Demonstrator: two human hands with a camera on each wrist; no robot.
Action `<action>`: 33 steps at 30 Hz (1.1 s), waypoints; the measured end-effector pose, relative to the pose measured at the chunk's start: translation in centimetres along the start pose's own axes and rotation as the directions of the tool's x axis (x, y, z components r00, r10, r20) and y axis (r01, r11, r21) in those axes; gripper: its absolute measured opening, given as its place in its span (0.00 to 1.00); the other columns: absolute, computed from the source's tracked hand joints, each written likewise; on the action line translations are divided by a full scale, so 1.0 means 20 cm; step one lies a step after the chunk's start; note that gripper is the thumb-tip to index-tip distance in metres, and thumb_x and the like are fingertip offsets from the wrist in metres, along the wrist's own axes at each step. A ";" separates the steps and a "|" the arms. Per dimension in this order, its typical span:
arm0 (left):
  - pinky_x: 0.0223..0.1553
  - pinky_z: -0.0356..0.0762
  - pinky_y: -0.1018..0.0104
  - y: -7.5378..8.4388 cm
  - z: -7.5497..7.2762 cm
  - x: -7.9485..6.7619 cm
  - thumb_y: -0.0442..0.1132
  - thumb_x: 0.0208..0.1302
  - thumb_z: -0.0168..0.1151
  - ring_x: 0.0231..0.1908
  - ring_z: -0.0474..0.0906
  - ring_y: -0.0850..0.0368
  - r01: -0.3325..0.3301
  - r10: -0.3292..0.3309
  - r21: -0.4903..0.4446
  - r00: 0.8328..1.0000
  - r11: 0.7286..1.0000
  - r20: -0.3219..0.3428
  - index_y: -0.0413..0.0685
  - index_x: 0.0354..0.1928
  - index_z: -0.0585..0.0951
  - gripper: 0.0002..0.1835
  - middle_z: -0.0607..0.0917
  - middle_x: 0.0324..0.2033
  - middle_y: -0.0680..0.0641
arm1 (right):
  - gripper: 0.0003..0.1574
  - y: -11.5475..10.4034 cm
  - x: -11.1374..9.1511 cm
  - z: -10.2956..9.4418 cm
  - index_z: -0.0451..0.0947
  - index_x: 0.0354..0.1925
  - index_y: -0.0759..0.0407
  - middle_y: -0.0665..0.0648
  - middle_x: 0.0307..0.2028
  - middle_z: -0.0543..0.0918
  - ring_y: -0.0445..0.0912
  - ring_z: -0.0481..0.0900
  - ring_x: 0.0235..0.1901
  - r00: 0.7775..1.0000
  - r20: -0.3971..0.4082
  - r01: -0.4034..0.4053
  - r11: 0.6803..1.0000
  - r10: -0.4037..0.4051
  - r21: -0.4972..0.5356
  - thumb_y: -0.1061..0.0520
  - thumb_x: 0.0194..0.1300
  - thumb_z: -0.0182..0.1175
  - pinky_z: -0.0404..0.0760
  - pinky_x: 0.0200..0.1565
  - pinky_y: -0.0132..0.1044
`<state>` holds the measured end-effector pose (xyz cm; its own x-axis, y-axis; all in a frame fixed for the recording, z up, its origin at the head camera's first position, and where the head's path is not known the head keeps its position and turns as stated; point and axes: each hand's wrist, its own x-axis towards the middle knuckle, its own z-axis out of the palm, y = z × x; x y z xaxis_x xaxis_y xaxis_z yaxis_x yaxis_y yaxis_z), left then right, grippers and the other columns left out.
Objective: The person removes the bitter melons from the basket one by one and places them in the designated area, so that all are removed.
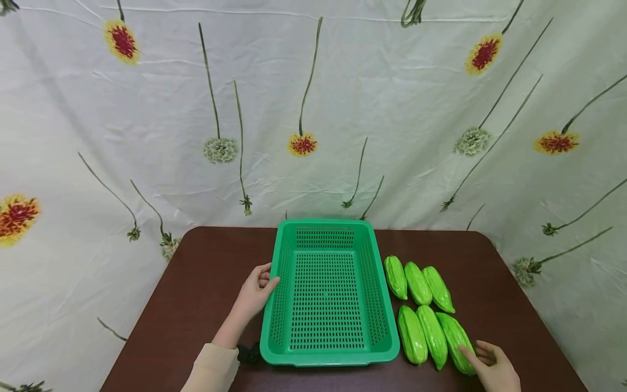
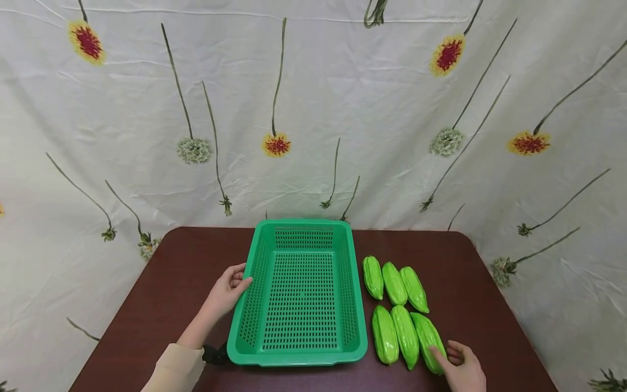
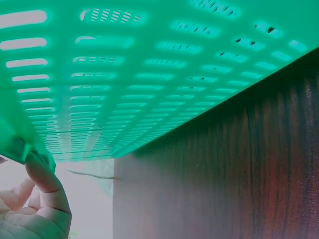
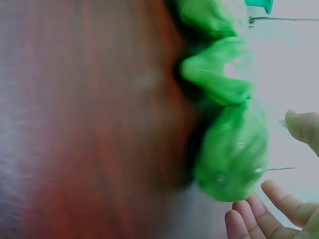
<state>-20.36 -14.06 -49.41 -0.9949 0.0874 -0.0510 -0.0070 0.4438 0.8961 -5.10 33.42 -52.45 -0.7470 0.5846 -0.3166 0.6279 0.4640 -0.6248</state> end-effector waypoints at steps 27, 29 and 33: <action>0.41 0.75 0.61 0.01 -0.02 0.04 0.38 0.72 0.58 0.40 0.74 0.54 -0.005 0.004 0.064 1.000 0.998 0.022 0.33 0.67 0.67 0.27 0.77 0.47 0.39 | 0.34 -0.72 -0.12 0.07 0.70 0.64 0.58 0.59 0.61 0.76 0.23 0.71 0.44 0.882 0.067 0.438 0.865 -0.466 0.247 0.42 0.68 0.61 0.70 0.50 0.19; 0.42 0.76 0.59 0.02 -0.03 0.04 0.39 0.72 0.58 0.42 0.75 0.53 -0.009 0.007 0.076 1.000 0.997 0.026 0.33 0.67 0.68 0.26 0.77 0.48 0.38 | 0.33 -0.77 -0.12 0.10 0.71 0.63 0.57 0.58 0.61 0.75 0.26 0.72 0.46 0.869 0.081 0.451 0.849 -0.488 0.275 0.42 0.68 0.62 0.71 0.51 0.21; 0.44 0.77 0.56 0.03 -0.05 0.04 0.41 0.72 0.57 0.45 0.77 0.50 -0.006 0.003 0.094 1.000 0.996 0.028 0.34 0.66 0.68 0.26 0.78 0.49 0.37 | 0.31 -0.85 -0.12 0.15 0.71 0.63 0.57 0.59 0.60 0.76 0.38 0.75 0.51 0.844 0.097 0.479 0.823 -0.527 0.305 0.44 0.68 0.62 0.73 0.53 0.27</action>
<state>-21.19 -14.69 -48.48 -0.9917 0.1138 -0.0606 0.0084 0.5255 0.8507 -14.62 22.11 -43.05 -0.9829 0.1840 -0.0072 0.0924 0.4593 -0.8834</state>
